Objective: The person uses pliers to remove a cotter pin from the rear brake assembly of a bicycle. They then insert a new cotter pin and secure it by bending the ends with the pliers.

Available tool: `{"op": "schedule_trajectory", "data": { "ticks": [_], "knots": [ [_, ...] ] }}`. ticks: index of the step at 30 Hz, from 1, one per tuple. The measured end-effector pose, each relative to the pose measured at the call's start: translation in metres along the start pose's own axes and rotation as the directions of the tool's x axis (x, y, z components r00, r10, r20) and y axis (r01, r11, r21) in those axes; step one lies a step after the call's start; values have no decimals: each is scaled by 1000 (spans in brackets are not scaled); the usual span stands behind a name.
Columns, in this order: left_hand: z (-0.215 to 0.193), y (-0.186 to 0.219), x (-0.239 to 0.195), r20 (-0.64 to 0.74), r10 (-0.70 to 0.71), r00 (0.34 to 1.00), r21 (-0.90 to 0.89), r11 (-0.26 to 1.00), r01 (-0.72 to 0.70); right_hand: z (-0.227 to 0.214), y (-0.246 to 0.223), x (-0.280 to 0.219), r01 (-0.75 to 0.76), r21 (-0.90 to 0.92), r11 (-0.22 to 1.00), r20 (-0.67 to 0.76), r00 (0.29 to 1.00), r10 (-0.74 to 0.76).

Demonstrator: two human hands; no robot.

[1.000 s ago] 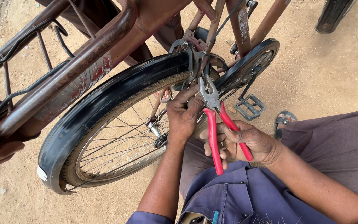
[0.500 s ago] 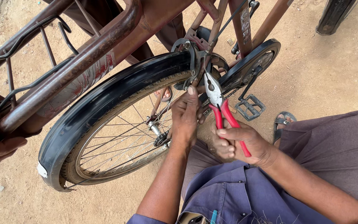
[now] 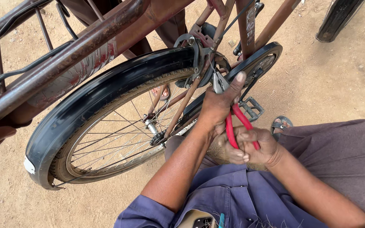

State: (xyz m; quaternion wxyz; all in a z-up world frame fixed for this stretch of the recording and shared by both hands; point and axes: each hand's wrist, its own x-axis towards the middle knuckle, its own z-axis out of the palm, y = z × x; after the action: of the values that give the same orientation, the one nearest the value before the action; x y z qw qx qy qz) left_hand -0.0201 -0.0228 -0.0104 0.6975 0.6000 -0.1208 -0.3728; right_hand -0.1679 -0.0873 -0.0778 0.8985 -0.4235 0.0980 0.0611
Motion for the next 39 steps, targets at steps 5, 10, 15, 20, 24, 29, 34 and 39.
{"op": "schedule_trajectory", "data": {
  "ticks": [5,10,15,20,24,29,34,39],
  "knots": [
    [-1,22,-13,63,-320,945,-375,870,319,9,25,0,-65,-377,924,-323,944,-65],
    [20,10,-11,-108,-239,965,-294,935,199,36,8,-3,-270,-927,261,-374,719,-586],
    [-5,0,-7,334,-207,920,-389,859,334,24,-19,-11,-79,231,970,126,991,50],
    [-14,9,-11,324,-233,917,-408,840,358,47,8,-5,-223,-767,602,-490,809,-324],
    [14,2,-16,-117,-172,978,-366,923,119,50,15,-4,-397,-915,73,-333,641,-691],
    [5,-8,-14,124,-195,973,-348,910,226,14,-4,-12,0,-384,923,-212,973,-88],
    [-5,-39,-26,433,-98,896,-151,972,179,-1,23,-28,-100,-15,995,27,995,101],
    [-28,-36,-30,-37,-84,996,-269,961,71,-3,23,-39,13,-29,1000,-185,983,-18]
  ]
}}
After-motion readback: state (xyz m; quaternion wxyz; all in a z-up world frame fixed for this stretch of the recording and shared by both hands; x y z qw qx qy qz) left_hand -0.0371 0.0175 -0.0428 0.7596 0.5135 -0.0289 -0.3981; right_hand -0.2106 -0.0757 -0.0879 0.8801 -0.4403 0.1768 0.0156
